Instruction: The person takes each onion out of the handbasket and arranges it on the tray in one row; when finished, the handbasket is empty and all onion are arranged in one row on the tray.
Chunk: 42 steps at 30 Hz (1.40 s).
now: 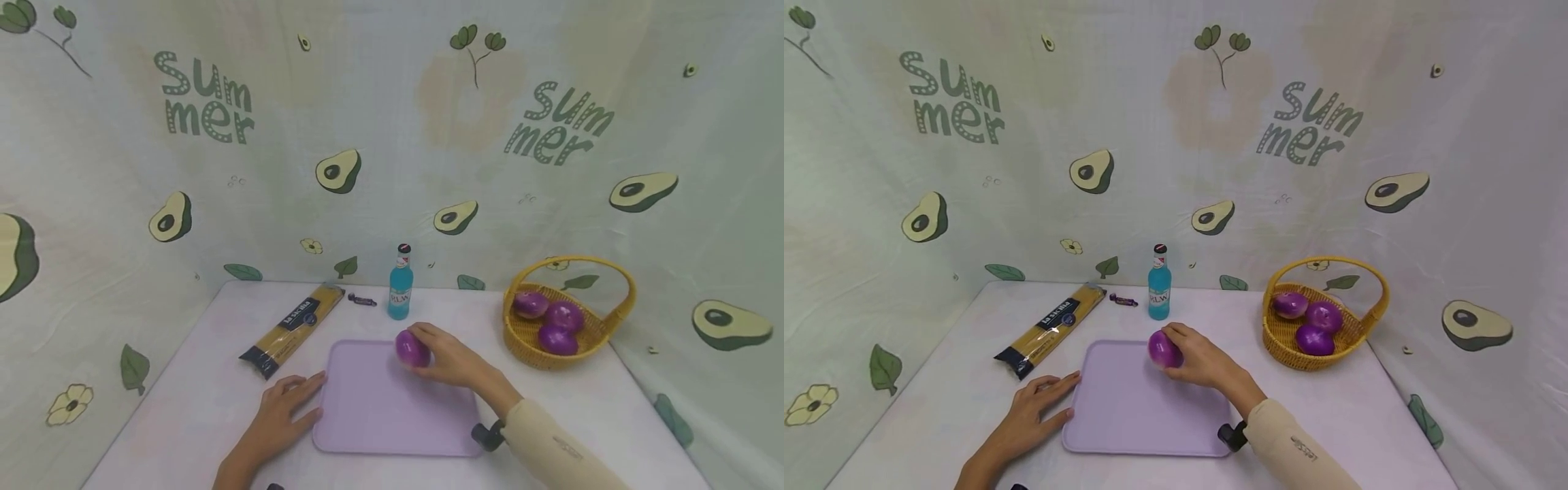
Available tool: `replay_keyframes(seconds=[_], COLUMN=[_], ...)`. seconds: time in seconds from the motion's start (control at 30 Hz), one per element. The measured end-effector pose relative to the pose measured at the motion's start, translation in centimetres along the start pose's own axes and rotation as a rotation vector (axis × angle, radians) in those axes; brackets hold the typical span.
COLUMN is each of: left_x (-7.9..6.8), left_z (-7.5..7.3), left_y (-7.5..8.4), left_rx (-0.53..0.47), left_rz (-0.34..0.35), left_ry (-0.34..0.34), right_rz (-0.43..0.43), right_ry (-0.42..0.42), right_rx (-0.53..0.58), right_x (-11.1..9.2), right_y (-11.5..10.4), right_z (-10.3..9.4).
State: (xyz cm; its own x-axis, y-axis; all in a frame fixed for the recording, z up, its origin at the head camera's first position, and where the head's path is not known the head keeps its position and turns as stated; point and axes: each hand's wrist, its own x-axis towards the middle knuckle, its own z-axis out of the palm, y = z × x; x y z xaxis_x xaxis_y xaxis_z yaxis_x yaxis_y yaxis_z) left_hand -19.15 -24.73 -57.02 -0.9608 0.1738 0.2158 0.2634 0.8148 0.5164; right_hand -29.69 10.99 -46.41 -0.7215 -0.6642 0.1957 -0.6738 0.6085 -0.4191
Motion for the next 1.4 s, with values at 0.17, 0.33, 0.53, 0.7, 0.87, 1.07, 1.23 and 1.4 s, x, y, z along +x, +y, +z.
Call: replay_keyframes(seconds=[0.17, 0.33, 0.53, 0.7, 0.87, 1.07, 1.23, 1.4], left_x=[0.0, -0.1, -0.1, 0.0, 0.3, 0.4, 0.3, 0.2], left_z=[-0.1, -0.1, 0.1, 0.4, 0.1, 0.0, -0.1, -0.2], left_y=[0.0, -0.1, -0.1, -0.2, 0.1, 0.2, 0.2, 0.1], left_rx=[0.014, 0.025, 0.000, 0.002, -0.010, 0.001, 0.004, -0.006], left_rz=[0.007, -0.015, -0.013, -0.013, -0.020, -0.043, -0.031, -0.002], left_ry=[0.016, -0.002, -0.001, 0.000, -0.013, -0.052, -0.035, -0.012], right_rz=[0.028, 0.034, 0.050, 0.071, 0.058, 0.032, 0.007, 0.003], right_ry=[-0.029, -0.035, -0.051, -0.063, -0.057, -0.053, -0.042, -0.043], right_rx=[0.012, 0.004, 0.009, -0.026, -0.044, -0.017, -0.023, -0.020], right_x=[0.2, 0.5, 0.7, 1.0, 1.2, 1.6, 2.1, 2.5], right_y=[-0.3, -0.4, -0.5, -0.8, -1.1, -1.4, -1.7, -2.0], right_z=[0.3, 0.6, 1.0, 1.1, 1.2, 1.5, 1.9, 2.1])
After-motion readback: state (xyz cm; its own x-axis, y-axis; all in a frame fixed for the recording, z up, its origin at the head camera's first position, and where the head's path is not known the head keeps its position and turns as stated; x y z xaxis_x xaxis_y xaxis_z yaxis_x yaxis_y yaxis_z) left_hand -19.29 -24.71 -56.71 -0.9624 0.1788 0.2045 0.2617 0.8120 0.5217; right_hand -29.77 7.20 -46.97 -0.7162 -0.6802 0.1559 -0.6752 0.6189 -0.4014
